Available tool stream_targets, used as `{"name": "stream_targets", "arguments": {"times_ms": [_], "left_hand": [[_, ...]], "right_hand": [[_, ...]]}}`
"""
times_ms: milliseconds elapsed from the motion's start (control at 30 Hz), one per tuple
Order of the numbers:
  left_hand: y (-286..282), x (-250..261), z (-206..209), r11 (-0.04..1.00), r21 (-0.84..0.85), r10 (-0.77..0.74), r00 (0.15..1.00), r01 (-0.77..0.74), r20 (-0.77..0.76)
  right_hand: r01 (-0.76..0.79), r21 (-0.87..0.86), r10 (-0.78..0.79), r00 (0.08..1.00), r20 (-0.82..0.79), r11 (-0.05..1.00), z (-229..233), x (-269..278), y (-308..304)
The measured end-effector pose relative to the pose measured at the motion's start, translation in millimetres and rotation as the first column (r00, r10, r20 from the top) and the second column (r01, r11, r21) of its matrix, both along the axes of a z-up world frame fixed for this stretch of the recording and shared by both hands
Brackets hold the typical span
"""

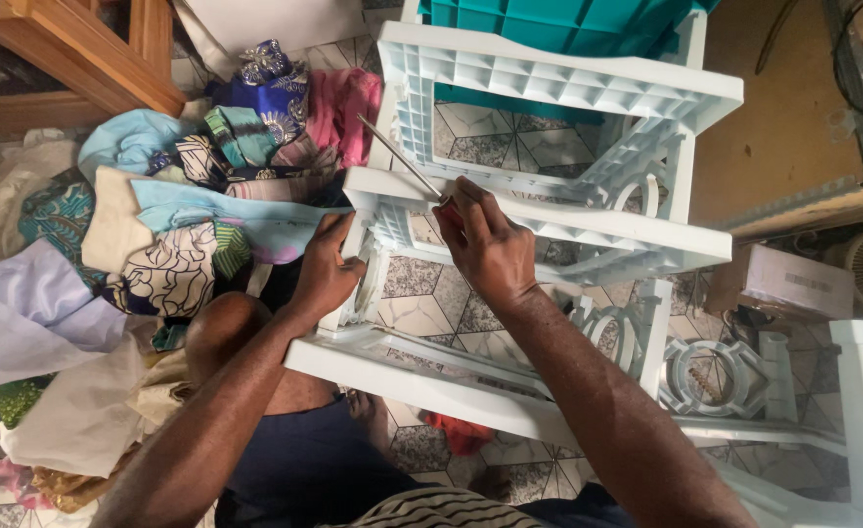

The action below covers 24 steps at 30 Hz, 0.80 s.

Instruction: The person sits on the floor and uses a screwdriver to tighten screws on a white plastic frame. They manipulate the frame sections, aligning them and securing the joints with the tool.

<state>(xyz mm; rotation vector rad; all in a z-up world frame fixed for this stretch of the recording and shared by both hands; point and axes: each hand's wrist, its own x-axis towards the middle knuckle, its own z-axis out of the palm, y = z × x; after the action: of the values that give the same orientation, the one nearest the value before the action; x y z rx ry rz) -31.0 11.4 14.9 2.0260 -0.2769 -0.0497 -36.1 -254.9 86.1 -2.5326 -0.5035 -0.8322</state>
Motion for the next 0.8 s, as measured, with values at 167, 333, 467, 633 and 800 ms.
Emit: {"name": "stream_targets", "arguments": {"times_ms": [167, 333, 467, 633, 800], "left_hand": [[0.7, 2.3, -9.4, 0.997, 0.078, 0.023, 0.998, -0.027, 0.057], [4.7, 7.1, -18.1, 0.996, 0.084, 0.025, 0.986, -0.039, 0.162], [3.1, 17.5, -18.0, 0.978, 0.148, 0.152, 0.987, -0.144, -0.049], [2.9, 44.1, -31.8, 0.970, 0.041, 0.244, 0.951, -0.241, -0.189], [1.6, 52.9, -45.5, 0.944, 0.180, 0.299, 0.948, -0.276, -0.112]], "right_hand": [[0.009, -0.003, -0.009, 1.000, -0.020, 1.000, 0.5, 1.3, 0.6], [-0.010, -0.012, 0.009, 0.999, -0.034, 1.000, -2.8, 1.8, 0.3], [0.018, -0.009, -0.019, 0.989, -0.149, 1.000, -5.3, 5.1, -2.9], [0.081, 0.049, -0.069, 0.977, -0.202, 0.996, 4.2, 7.3, -20.1], [0.209, -0.024, -0.204, 0.912, -0.356, 0.978, 21.0, 3.9, -39.0]]}}
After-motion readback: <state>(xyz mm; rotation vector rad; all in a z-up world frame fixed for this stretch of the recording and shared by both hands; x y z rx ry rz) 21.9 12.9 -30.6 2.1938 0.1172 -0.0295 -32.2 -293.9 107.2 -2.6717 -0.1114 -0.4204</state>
